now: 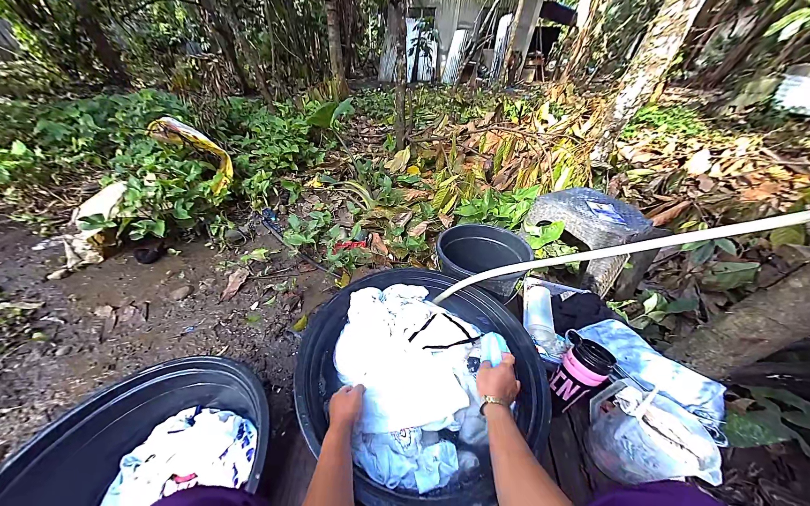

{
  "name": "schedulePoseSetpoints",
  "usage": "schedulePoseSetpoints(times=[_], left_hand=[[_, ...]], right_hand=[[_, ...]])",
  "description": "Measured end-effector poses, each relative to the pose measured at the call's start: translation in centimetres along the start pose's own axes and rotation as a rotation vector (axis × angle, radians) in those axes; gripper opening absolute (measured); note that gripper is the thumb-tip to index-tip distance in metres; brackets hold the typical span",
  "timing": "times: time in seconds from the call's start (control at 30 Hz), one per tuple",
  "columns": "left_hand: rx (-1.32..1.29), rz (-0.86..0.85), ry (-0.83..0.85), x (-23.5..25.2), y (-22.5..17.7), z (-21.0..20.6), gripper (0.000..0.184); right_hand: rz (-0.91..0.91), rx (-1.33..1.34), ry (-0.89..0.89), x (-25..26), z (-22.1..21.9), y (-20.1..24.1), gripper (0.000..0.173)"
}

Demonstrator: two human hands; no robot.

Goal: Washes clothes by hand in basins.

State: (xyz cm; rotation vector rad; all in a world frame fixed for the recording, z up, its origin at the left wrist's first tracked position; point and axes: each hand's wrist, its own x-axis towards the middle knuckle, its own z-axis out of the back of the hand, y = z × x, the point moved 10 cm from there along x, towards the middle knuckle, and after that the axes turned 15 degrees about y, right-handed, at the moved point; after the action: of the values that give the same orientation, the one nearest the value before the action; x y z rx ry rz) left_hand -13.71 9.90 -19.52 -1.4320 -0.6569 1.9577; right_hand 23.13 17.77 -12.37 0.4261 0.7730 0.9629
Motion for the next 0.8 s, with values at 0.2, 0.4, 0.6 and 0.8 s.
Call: schedulePoseSetpoints(times=[0.2, 0.4, 0.6, 0.8], left_hand=[[-0.327, -0.083, -0.043, 0.0, -0.4, -1.3, 0.039], [-0.234, -0.157, -0.217, -1.8, -1.0, 0.1, 0.036], [-0.178, -0.125, -0.188, -1.0, -0.5, 0.6, 0.039], [-0.284, -0.196, -0.143, -1.1, -0.9, -1.7, 0.04]], right_hand=[[0.47, -0.32, 0.62, -10.9, -14.3, 9.4, 0.06], [0.301, -0.639, 0.574, -7.1, -14.3, 3.3, 0.055], [-0.037, -0.445, 0.304, -2.0, -5.6, -0.6, 0.054], [0.412, -0.584, 0.738, -12.9, -16.9, 7.3, 0.053]])
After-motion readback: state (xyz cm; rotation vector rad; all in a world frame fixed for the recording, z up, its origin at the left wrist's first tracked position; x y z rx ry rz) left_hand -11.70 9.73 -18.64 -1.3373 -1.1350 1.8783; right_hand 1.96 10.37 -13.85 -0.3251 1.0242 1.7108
